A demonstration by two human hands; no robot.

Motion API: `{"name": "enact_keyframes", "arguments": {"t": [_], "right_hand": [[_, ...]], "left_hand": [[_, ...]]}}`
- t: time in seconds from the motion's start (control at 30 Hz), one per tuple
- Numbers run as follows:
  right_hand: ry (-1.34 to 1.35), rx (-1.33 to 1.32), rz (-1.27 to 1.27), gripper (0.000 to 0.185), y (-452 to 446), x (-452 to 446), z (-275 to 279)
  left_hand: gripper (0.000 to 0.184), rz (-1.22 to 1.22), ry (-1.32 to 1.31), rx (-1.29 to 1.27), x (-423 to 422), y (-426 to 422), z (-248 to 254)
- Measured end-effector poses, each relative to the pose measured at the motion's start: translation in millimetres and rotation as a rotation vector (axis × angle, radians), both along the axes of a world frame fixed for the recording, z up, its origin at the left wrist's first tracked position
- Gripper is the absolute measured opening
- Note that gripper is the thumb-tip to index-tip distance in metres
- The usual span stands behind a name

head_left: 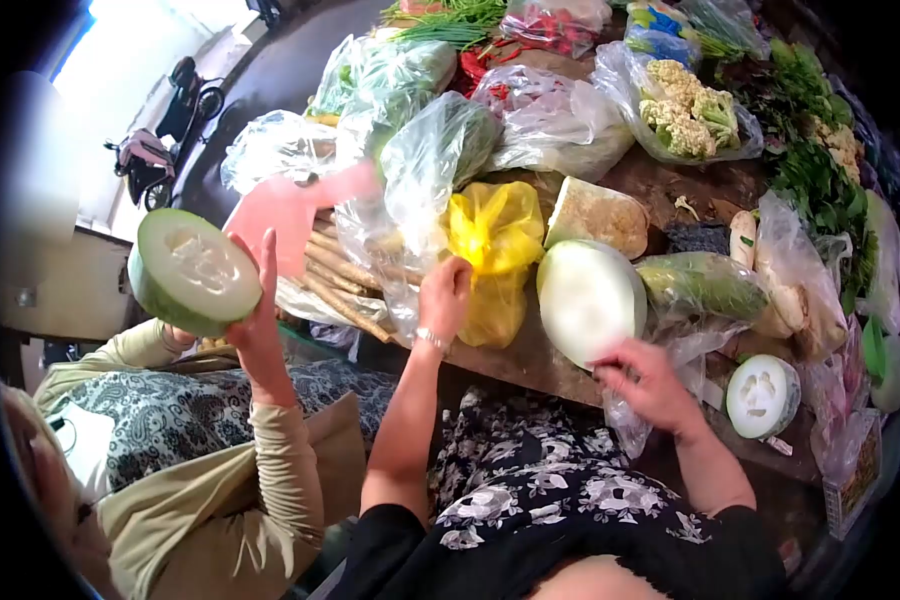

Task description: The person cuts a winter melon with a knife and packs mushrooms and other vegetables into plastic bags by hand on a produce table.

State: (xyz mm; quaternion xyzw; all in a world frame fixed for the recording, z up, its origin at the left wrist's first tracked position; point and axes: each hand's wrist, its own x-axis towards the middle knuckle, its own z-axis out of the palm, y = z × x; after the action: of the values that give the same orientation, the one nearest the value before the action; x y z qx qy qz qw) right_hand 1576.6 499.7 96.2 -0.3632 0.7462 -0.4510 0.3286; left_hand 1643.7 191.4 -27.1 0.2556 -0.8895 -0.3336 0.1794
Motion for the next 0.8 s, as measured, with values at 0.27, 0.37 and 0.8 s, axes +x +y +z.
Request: {"name": "enact_keyframes", "arguments": {"t": [0.27,0.37,0.8], "right_hand": [[0.544,-0.186,0.209,0.031,-154,-73,-27],[0.533,-0.141,0.523,0.027,-198,-83,-67],[-0.215,-0.128,-0.329,0.015,-181,-194,-69]], "left_hand": [[0.008,-0.182,0.251,0.385,43,23,47],[0.008,-0.175,0.304,0.422,46,17,50],[0.008,0.253,0.146,0.578,123,-24,15]]}}
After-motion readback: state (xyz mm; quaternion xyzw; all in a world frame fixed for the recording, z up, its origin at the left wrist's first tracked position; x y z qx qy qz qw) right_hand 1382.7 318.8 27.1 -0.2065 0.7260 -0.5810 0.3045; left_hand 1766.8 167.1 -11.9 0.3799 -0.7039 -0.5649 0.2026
